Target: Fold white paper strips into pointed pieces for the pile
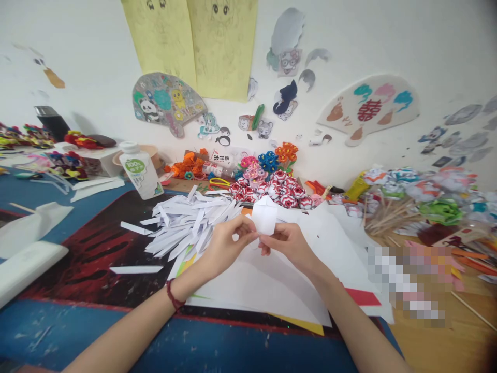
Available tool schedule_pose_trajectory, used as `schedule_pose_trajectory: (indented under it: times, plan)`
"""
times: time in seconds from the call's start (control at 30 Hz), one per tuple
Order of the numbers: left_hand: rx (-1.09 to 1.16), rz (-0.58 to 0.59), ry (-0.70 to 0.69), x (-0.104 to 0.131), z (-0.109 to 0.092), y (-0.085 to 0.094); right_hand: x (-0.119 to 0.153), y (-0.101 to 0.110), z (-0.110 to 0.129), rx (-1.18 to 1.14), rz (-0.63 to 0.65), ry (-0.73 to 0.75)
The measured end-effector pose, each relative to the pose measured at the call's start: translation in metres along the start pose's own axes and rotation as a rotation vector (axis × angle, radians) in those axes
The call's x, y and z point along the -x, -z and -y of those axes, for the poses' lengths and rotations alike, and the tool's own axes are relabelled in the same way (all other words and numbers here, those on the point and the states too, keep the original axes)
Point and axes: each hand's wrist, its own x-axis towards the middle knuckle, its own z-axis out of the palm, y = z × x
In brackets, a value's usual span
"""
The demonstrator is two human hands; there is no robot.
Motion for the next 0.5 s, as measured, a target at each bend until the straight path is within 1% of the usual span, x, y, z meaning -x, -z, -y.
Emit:
schedule_pose_trajectory:
  times: [0.1,0.3,0.5]
  plan:
    - [0.037,-0.004,0.023,0.0000,0.0006,-0.0009,-0.0004,-0.0003,-0.0014,-0.002,0.005,-0.007]
    - [0.012,-0.011,0.015,0.0004,-0.0003,-0.0018,-0.0010,0.0000,-0.0051,-0.008,0.016,-0.003]
    - [0.009,-0.022,0.010,0.0025,-0.0035,-0.0038,-0.0008,-0.0010,-0.0061,-0.005,-0.018,-0.002]
